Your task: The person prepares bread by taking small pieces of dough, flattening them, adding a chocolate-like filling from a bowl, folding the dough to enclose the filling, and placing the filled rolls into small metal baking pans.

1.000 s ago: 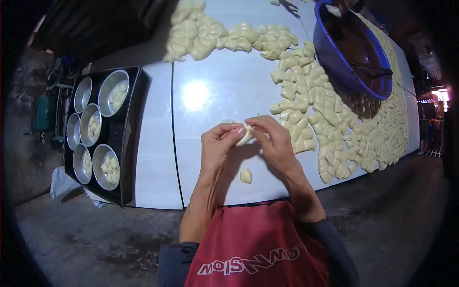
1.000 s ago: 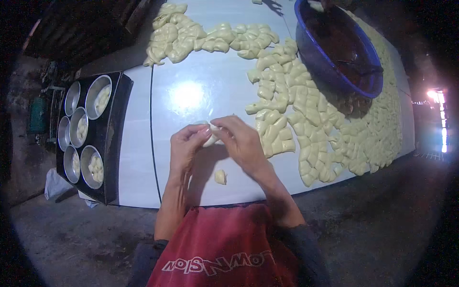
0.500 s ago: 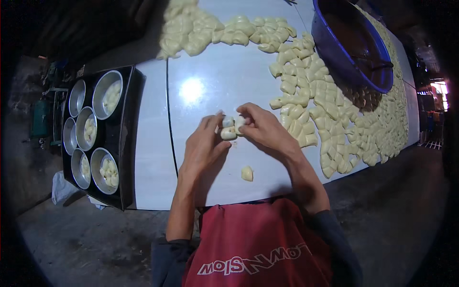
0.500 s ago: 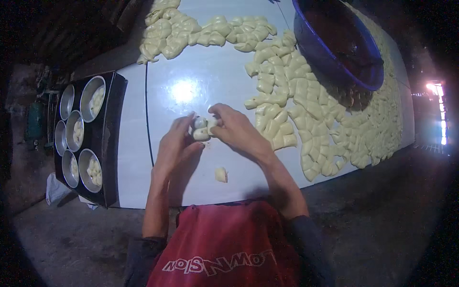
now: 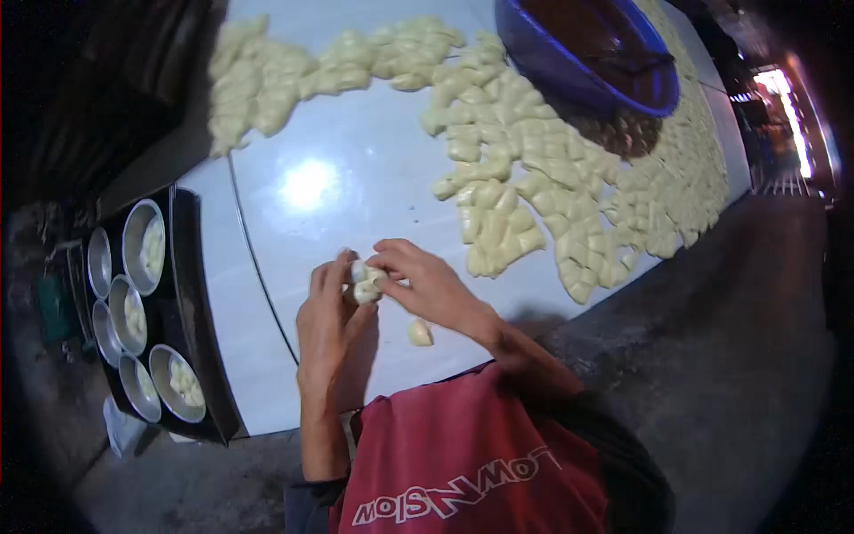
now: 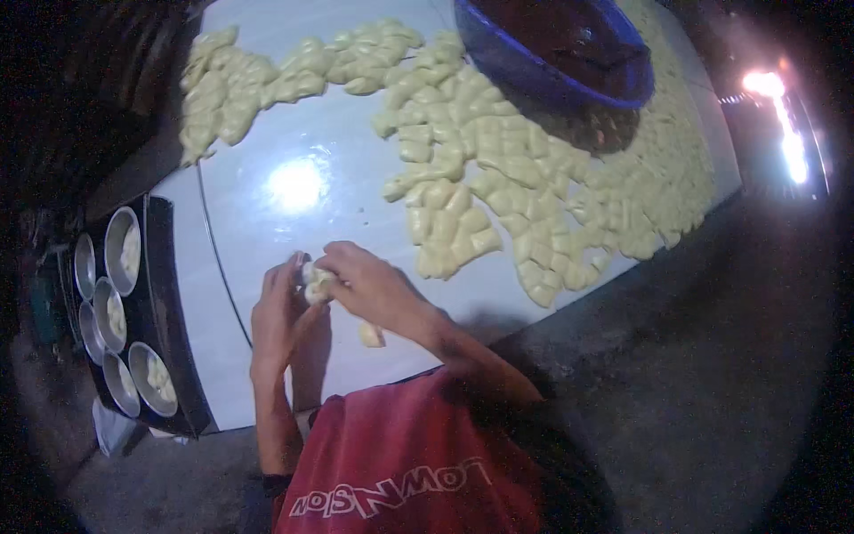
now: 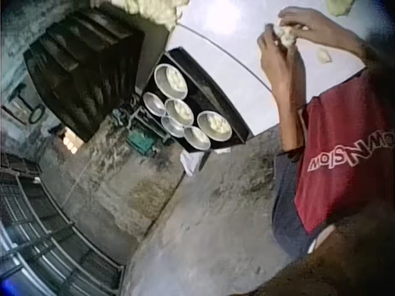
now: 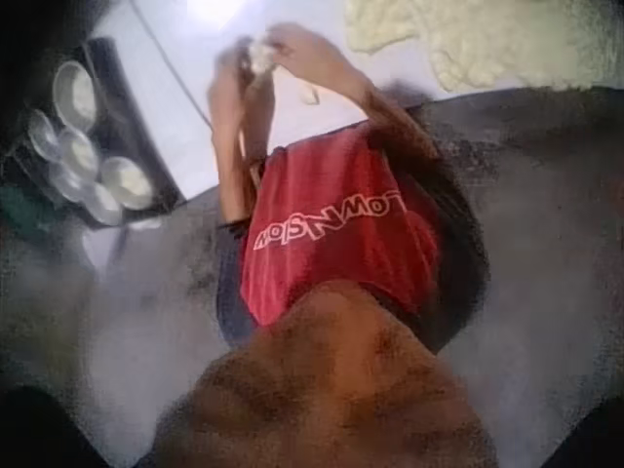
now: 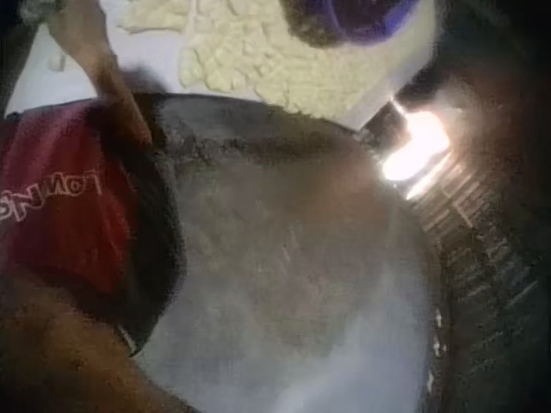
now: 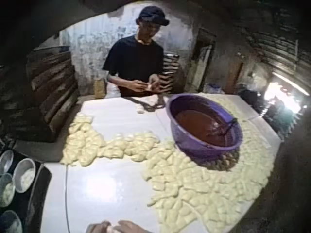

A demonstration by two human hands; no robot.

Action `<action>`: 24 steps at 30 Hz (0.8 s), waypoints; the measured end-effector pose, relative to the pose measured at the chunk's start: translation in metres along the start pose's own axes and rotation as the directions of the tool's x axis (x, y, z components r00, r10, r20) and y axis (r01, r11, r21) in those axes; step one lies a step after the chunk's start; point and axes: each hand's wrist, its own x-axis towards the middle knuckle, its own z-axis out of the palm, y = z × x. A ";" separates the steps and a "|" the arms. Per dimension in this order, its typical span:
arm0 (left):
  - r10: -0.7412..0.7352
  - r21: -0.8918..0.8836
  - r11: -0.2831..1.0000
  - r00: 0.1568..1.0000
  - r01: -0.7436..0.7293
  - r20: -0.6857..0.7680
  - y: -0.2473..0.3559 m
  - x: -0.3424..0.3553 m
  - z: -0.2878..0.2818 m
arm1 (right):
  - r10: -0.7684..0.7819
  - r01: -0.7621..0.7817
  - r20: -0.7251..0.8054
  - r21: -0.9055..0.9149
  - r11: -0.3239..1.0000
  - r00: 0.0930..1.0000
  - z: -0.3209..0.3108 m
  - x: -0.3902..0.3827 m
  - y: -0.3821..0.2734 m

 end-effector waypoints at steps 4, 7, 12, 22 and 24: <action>-0.019 0.179 0.984 0.999 0.025 -0.040 0.009 -0.011 -0.016 | 0.009 -0.044 -0.177 -0.197 0.979 0.984 -0.032 -0.052 -0.014; 0.073 0.138 0.988 0.994 -0.061 -0.082 0.032 -0.004 -0.016 | 0.077 -0.292 -0.473 -0.400 0.868 0.877 -0.056 -0.082 -0.003; 0.401 0.088 0.908 0.911 -0.409 0.095 0.076 0.040 0.042 | 0.158 -0.331 -0.461 -0.325 0.886 0.873 -0.071 -0.090 0.036; 0.534 0.123 0.821 0.826 -0.558 0.183 0.079 0.070 0.105 | 0.559 -0.027 -0.358 0.825 0.564 0.748 -0.115 -0.171 0.049; 0.511 0.200 0.811 0.831 -0.550 0.218 0.085 0.069 0.109 | 0.591 0.085 -0.401 0.868 0.489 0.700 -0.109 -0.162 0.042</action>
